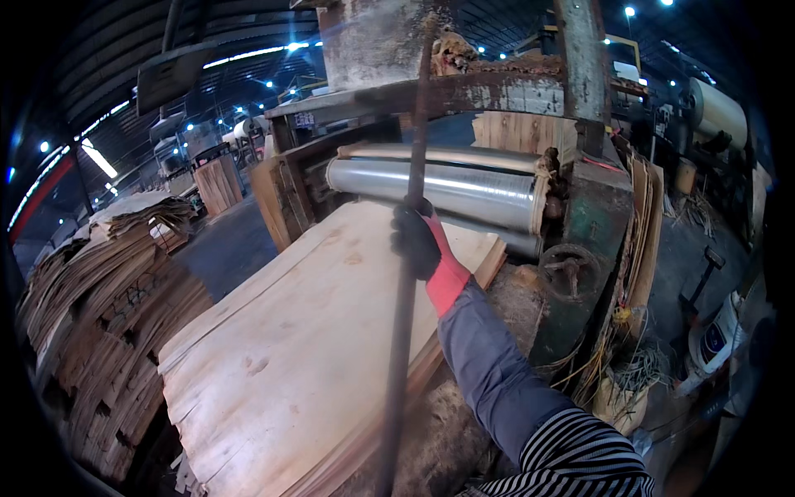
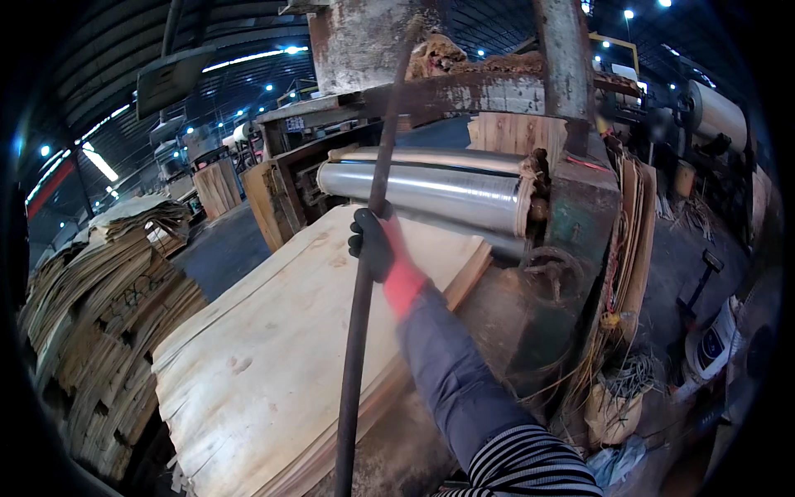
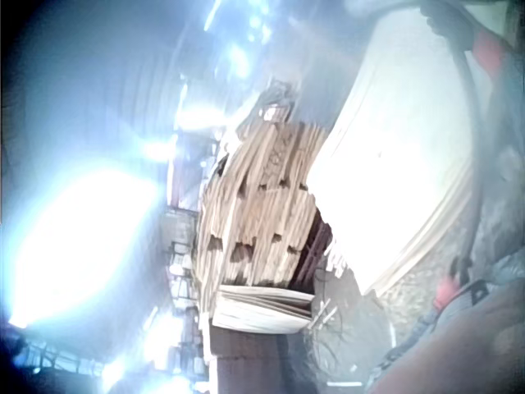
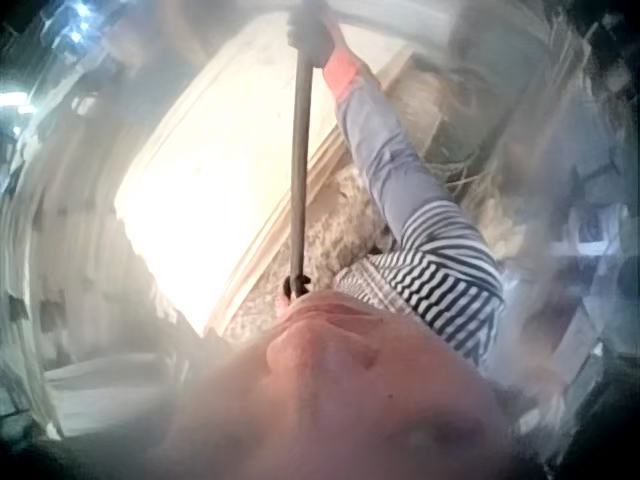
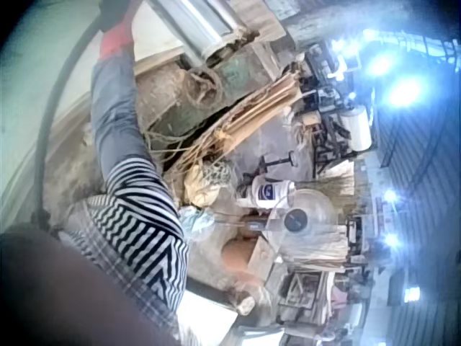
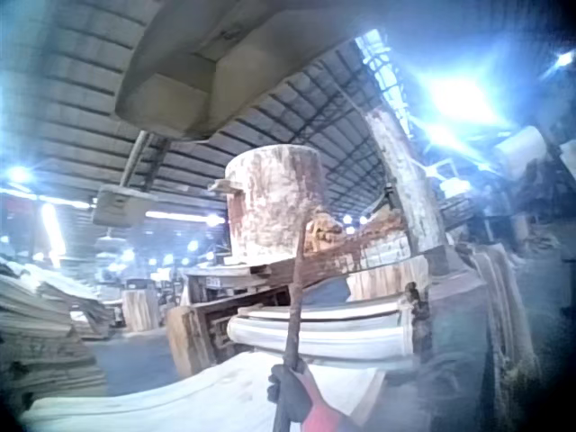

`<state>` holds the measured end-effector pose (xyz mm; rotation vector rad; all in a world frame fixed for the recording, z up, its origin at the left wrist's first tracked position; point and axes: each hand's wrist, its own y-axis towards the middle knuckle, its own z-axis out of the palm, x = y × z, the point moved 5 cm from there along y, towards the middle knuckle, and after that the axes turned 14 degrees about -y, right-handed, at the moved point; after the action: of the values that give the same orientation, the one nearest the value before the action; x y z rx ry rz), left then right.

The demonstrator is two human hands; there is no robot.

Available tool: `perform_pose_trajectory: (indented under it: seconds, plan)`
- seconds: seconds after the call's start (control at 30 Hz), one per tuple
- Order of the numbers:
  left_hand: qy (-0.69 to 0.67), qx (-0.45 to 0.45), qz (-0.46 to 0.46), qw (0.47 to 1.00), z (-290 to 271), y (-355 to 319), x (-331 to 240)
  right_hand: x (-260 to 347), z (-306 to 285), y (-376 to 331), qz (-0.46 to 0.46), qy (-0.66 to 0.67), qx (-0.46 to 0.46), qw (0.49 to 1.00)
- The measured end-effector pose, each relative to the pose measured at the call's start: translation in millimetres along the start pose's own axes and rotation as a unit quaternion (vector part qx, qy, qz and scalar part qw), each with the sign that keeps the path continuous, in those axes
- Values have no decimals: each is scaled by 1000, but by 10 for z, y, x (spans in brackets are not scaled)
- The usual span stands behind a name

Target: The person repeatedly picks up large thin wood sheets from a nearby stack and feeds them one by one into a roller machine. They use a long metal bar to push the sheets through the rollers and then stack the processed sheets on the output side.

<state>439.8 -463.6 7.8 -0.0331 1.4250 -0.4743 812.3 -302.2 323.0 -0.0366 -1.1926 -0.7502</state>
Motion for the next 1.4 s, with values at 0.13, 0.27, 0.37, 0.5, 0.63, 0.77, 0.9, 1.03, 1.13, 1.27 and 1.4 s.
perform_pose_trajectory:
  seconds: [0.13,0.27,0.37,0.5,0.63,0.77,0.9,1.03,1.13,1.27,1.4]
  plan:
    - [-26,1,-21,999,-23,-130,93,60,-46,44,-5,15,20,1000]
    - [-48,-10,-44,998,-99,-295,185,23,-50,53,-2,6,-8,1000]
    - [-63,-19,-59,996,-144,-417,252,55,-63,26,24,-5,-23,999]
    - [-66,-20,-73,995,-174,-543,328,84,-147,26,5,-20,-44,999]
    - [-43,-2,-69,997,-271,-535,433,152,-145,-34,8,-41,-39,998]
    - [-19,23,-63,998,-386,-502,586,182,-180,-46,14,-62,-34,997]
    - [16,50,-65,997,-570,-443,773,199,-187,-54,14,-66,-40,997]
    - [3,47,-69,997,-421,-510,652,244,-223,-85,22,-73,-45,996]
    - [-19,39,-74,996,-352,-578,572,245,-218,-96,28,-75,-40,996]
    - [41,24,-15,999,-257,-616,429,196,-215,-87,22,-71,-45,996]
    - [53,23,24,998,-113,-654,252,167,-207,-91,24,-68,-49,996]
